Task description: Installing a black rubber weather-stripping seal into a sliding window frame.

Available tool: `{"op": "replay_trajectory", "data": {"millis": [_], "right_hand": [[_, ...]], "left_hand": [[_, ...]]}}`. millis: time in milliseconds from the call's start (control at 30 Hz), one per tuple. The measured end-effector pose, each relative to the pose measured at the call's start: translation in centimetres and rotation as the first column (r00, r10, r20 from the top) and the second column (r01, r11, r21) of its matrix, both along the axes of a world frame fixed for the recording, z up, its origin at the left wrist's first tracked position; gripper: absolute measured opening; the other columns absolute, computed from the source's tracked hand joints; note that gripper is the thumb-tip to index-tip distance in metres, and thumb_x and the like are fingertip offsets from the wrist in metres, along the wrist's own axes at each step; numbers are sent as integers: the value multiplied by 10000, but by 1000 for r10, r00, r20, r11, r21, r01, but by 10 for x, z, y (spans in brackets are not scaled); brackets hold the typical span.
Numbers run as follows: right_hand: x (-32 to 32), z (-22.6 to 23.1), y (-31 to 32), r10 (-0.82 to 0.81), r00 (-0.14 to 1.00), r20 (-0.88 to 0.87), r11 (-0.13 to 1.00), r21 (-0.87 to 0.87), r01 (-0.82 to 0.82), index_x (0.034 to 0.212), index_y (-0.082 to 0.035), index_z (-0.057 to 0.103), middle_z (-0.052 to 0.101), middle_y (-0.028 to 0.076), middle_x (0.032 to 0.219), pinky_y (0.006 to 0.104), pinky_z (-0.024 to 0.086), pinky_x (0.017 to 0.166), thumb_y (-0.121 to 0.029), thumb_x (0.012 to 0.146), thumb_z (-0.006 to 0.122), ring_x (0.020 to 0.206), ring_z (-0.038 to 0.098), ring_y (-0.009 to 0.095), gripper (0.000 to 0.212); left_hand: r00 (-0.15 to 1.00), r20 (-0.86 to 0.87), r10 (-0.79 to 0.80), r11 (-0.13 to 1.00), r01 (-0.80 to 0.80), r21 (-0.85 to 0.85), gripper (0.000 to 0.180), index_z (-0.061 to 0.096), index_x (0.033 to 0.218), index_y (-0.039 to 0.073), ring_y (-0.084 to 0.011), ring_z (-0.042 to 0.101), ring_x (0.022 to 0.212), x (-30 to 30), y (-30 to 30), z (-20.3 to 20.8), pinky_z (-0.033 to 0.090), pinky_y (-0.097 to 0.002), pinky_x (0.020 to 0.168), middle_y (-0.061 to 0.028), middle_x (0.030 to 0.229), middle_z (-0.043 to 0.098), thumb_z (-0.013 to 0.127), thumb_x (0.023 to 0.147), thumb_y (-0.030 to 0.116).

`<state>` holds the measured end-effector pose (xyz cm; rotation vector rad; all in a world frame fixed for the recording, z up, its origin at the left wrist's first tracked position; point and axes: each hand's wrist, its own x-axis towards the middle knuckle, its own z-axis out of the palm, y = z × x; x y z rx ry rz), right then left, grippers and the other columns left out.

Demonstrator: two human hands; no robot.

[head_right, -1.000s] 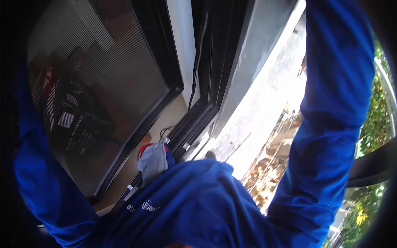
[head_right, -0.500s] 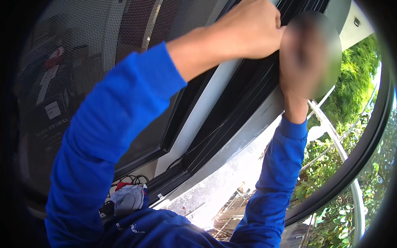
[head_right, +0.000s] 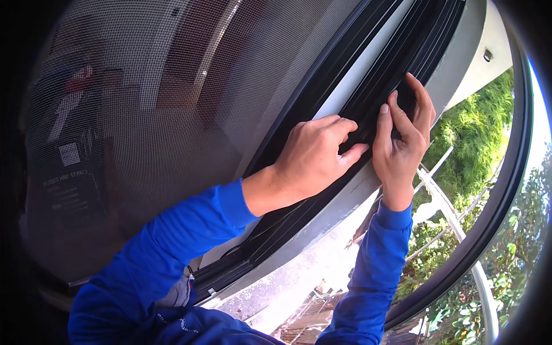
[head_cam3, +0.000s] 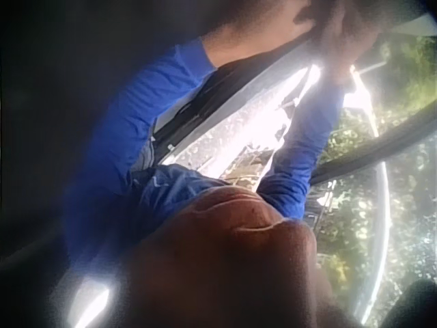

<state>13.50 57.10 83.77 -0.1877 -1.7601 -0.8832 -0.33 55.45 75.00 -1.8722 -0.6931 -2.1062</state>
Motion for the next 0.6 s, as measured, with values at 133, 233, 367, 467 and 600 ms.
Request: {"op": "replay_trajectory", "data": {"millis": [133,233,367,467,600], "right_hand": [[-1,-3,9,149,984,-98,987,-46,-154,1074,41,733,568,200,1333,405,399,1088,15,883,600,1251,540,312,234],[-1,-9,6,58,991,-120,998,-11,-60,1056,42,738,579,200,1323,397,420,1065,8,874,606,1247,547,306,228],[0,-8,7,-7,997,-78,1000,15,8,1059,32,740,591,184,1321,383,410,1059,-9,866,626,1278,518,291,228],[5,-6,2,-115,993,-4,993,-9,115,1094,42,726,572,182,1343,396,360,1111,-22,874,623,1319,480,293,251],[4,-3,5,191,981,-32,965,-176,-194,1119,59,711,514,191,1398,416,337,1140,-8,900,585,1331,474,311,261]], "left_hand": [[997,-4,76,997,-77,-26,302,668,985,-45,-345,670,687,3,-6,3,536,-419,593,-176,845,673,772,784,154],[998,-27,55,998,-55,-3,264,669,956,-40,-343,669,682,0,-3,3,534,-424,592,-176,833,670,752,795,152],[1000,2,-3,1000,3,11,215,659,884,-34,-348,662,663,2,1,5,529,-432,587,-180,791,665,742,798,144],[999,37,7,1000,-8,22,202,653,858,-26,-350,657,644,2,7,14,528,-428,587,-180,747,660,734,805,151],[995,83,53,993,-61,97,188,635,771,-17,-369,667,665,4,6,38,530,-452,602,-194,730,663,706,819,150]]}}
